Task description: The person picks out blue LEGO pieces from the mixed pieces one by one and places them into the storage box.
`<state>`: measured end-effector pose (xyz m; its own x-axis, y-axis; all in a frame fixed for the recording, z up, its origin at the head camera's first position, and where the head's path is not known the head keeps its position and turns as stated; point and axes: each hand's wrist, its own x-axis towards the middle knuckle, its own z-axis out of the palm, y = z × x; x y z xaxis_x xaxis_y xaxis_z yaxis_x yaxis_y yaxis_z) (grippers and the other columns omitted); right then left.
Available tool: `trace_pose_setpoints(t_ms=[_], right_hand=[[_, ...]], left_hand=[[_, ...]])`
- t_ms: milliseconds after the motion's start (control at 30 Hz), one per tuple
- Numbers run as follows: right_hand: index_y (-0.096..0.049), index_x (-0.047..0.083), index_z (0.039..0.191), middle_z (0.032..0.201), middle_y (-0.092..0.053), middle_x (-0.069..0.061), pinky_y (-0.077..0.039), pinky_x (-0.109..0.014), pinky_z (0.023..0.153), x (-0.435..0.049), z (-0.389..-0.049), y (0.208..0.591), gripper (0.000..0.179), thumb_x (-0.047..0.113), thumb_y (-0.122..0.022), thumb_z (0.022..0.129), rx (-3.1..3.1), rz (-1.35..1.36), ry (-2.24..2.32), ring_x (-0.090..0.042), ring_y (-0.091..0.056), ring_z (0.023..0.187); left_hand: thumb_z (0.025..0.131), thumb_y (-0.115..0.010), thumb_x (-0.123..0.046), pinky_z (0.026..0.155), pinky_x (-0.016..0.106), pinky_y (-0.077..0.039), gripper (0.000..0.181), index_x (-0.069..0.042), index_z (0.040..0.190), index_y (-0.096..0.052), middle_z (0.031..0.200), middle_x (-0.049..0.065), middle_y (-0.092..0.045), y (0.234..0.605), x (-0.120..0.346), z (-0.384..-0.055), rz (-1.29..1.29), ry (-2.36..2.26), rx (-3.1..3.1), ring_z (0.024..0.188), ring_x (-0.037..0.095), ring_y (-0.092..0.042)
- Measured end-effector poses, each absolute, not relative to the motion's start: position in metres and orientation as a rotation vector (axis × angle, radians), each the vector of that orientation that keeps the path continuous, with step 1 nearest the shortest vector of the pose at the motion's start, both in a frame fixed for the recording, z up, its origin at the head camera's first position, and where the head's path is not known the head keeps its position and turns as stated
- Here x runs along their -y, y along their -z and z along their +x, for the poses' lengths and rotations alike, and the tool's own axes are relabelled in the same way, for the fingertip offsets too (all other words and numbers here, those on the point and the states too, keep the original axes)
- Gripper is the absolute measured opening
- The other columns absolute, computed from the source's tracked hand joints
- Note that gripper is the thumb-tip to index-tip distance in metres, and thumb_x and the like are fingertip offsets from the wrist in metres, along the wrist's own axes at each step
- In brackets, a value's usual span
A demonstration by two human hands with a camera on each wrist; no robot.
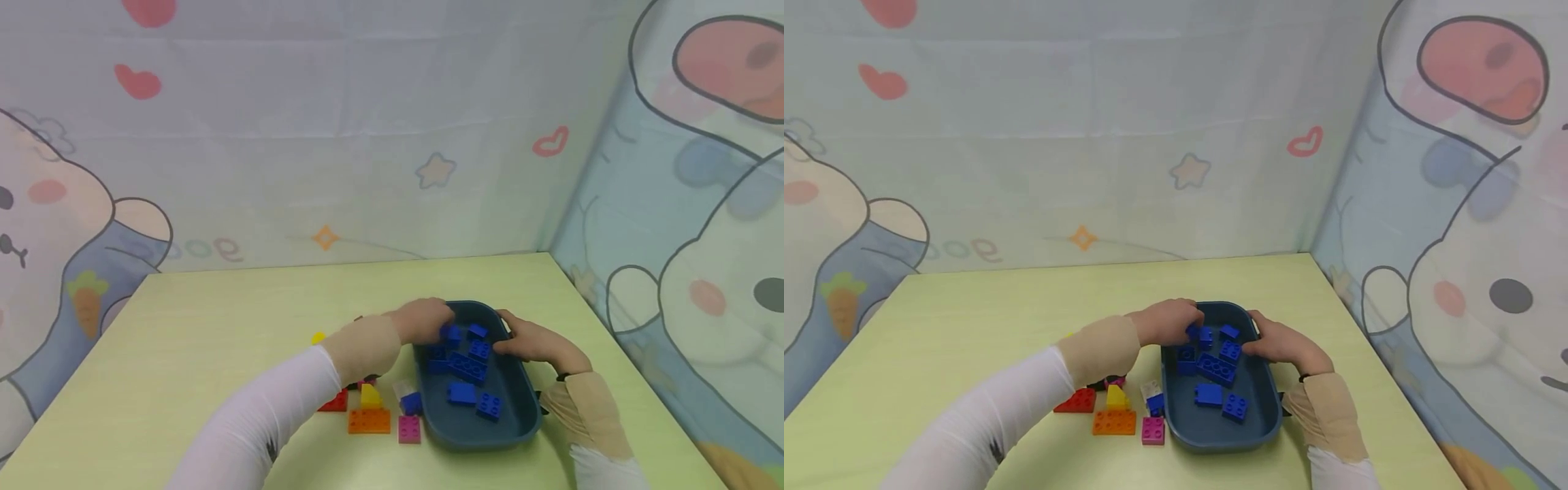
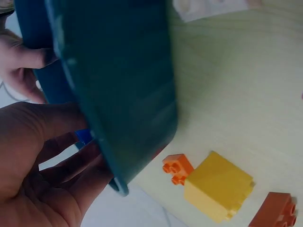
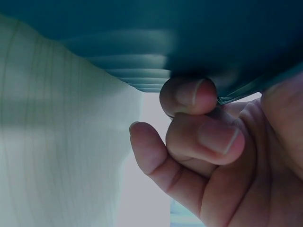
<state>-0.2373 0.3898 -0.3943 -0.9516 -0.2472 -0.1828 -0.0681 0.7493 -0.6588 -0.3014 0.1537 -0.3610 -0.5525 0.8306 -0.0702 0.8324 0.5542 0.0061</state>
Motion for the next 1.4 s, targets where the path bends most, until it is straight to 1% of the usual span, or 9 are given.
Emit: trace_pose_setpoints(t_ms=[233, 300, 367, 433, 467, 567, 700, 967, 1400], right_hand=[[-0.022, -0.003, 0.154, 0.064, -0.043, -0.001, -0.039, -0.034, 0.054, -0.389, -0.237, 0.393, 0.072, 0.015, -0.062, 0.096, -2.692, -0.241, 1.017, -0.016, -0.042, 0.054], [-0.023, -0.004, 0.153, 0.074, -0.054, -0.006, -0.041, -0.036, 0.057, -0.389, -0.236, 0.393, 0.073, 0.016, -0.063, 0.096, -2.7, -0.243, 1.008, -0.019, -0.048, 0.06], [-0.023, -0.006, 0.153, 0.092, -0.062, -0.015, -0.045, -0.038, 0.062, -0.39, -0.235, 0.393, 0.073, 0.016, -0.064, 0.096, -2.706, -0.246, 1.005, -0.023, -0.056, 0.071], [-0.024, -0.007, 0.152, 0.111, -0.062, -0.022, -0.047, -0.039, 0.068, -0.389, -0.234, 0.394, 0.073, 0.016, -0.065, 0.095, -2.714, -0.252, 1.001, -0.026, -0.059, 0.083], [-0.024, -0.007, 0.152, 0.115, -0.062, -0.023, -0.048, -0.039, 0.069, -0.389, -0.234, 0.394, 0.074, 0.016, -0.065, 0.095, -2.715, -0.253, 1.0, -0.027, -0.059, 0.086], [-0.024, -0.005, 0.153, 0.098, -0.063, -0.017, -0.047, -0.038, 0.065, -0.388, -0.234, 0.394, 0.074, 0.017, -0.065, 0.095, -2.708, -0.247, 0.998, -0.025, -0.058, 0.076], [-0.022, -0.004, 0.154, 0.072, -0.05, -0.005, -0.041, -0.036, 0.058, -0.387, -0.234, 0.393, 0.074, 0.018, -0.064, 0.096, -2.712, -0.241, 0.974, -0.02, -0.047, 0.059], [-0.023, -0.005, 0.153, 0.084, -0.057, -0.008, -0.042, -0.036, 0.059, -0.389, -0.234, 0.393, 0.073, 0.016, -0.063, 0.096, -2.703, -0.251, 0.977, -0.02, -0.05, 0.064], [-0.023, -0.005, 0.153, 0.078, -0.054, -0.007, -0.041, -0.036, 0.057, -0.388, -0.234, 0.393, 0.073, 0.014, -0.063, 0.095, -2.701, -0.251, 0.998, -0.019, -0.047, 0.06]], left_hand=[[0.094, -0.07, -0.012, 0.09, 0.027, -0.05, 0.02, -0.013, 0.114, -0.071, 0.11, 0.0, -0.068, 0.379, -0.156, -0.307, 1.436, 0.13, -2.734, 0.1, 0.015, -0.061], [0.095, -0.069, -0.012, 0.09, 0.027, -0.051, 0.02, -0.013, 0.115, -0.071, 0.11, 0.0, -0.069, 0.384, -0.157, -0.307, 1.42, 0.15, -2.731, 0.099, 0.014, -0.061], [0.096, -0.068, -0.012, 0.088, 0.027, -0.052, 0.018, -0.013, 0.114, -0.071, 0.109, 0.0, -0.069, 0.387, -0.158, -0.306, 1.421, 0.19, -2.719, 0.097, 0.014, -0.061], [0.096, -0.068, -0.014, 0.086, 0.026, -0.052, 0.017, -0.013, 0.113, -0.071, 0.106, 0.001, -0.069, 0.39, -0.158, -0.304, 1.426, 0.219, -2.704, 0.093, 0.014, -0.061], [0.097, -0.068, -0.014, 0.086, 0.027, -0.052, 0.016, -0.012, 0.112, -0.071, 0.105, 0.001, -0.069, 0.39, -0.158, -0.303, 1.433, 0.234, -2.696, 0.091, 0.014, -0.061], [0.095, -0.07, -0.015, 0.086, 0.026, -0.052, 0.016, -0.013, 0.111, -0.071, 0.104, 0.001, -0.069, 0.392, -0.158, -0.302, 1.452, 0.246, -2.684, 0.09, 0.014, -0.06], [0.095, -0.071, -0.015, 0.086, 0.027, -0.052, 0.016, -0.013, 0.111, -0.071, 0.104, 0.001, -0.068, 0.392, -0.158, -0.302, 1.46, 0.233, -2.687, 0.089, 0.014, -0.059], [0.094, -0.072, -0.018, 0.085, 0.026, -0.052, 0.021, -0.013, 0.114, -0.071, 0.107, 0.001, -0.068, 0.391, -0.16, -0.301, 1.451, 0.228, -2.681, 0.091, 0.013, -0.059], [0.091, -0.075, -0.015, 0.082, 0.025, -0.051, 0.021, -0.013, 0.112, -0.071, 0.102, -0.001, -0.068, 0.387, -0.16, -0.302, 1.43, 0.149, -2.675, 0.089, 0.012, -0.058]])
